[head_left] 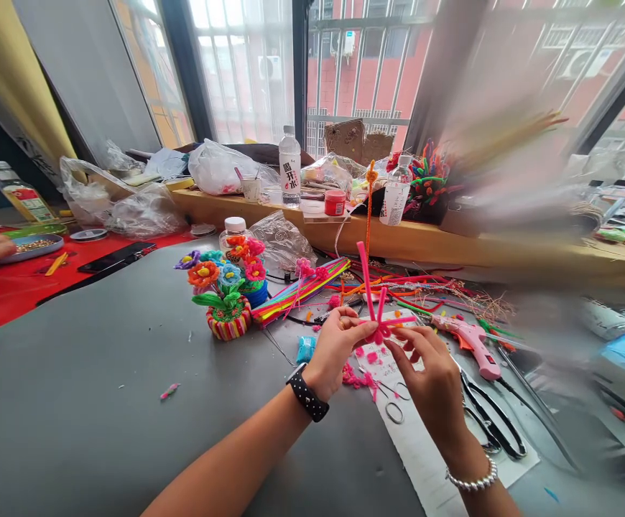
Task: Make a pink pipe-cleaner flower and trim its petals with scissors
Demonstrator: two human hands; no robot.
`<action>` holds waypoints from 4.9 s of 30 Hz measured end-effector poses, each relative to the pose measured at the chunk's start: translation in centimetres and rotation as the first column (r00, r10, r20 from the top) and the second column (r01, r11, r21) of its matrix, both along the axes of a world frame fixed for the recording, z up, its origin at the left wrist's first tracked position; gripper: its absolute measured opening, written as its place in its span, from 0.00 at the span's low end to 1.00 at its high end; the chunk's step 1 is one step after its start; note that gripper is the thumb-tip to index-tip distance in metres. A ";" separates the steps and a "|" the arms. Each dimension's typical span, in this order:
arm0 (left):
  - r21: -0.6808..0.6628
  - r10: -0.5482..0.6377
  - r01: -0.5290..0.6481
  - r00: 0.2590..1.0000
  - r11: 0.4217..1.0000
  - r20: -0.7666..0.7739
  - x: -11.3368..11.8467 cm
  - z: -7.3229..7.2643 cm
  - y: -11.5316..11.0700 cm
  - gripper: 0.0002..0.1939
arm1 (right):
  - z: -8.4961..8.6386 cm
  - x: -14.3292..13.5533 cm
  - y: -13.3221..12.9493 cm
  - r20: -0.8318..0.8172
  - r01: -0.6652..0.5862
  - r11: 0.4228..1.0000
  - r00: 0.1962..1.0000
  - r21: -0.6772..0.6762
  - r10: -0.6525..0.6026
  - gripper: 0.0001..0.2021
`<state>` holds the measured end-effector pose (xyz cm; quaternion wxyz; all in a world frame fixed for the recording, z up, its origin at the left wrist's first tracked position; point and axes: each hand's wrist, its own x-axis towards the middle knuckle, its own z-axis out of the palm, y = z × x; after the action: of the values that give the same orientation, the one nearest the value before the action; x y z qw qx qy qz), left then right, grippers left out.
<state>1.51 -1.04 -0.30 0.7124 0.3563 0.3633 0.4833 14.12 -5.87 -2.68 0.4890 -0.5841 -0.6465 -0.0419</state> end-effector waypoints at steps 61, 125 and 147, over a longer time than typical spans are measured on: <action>0.054 -0.306 0.324 0.927 0.944 -0.219 -0.7 0.2 0.6 0.17 | 0.2 1.3 0.2 -0.500 -0.250 0.938 0.860 -0.241 0.101 0.13; 0.047 -0.315 0.333 0.921 0.942 -0.230 -0.7 -0.3 0.9 0.11 | 0.2 1.7 0.3 -0.276 -0.203 0.960 0.950 -0.195 0.145 0.12; -0.043 -0.393 0.391 0.914 0.919 -0.099 -0.2 -1.0 0.6 0.10 | -0.7 0.1 0.8 -0.966 -0.247 0.966 0.260 -0.079 -0.013 0.12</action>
<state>1.32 -0.49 -1.31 0.7785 0.4389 0.3270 0.3070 14.26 -5.08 -3.36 0.7153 -0.4890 -0.2610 0.4256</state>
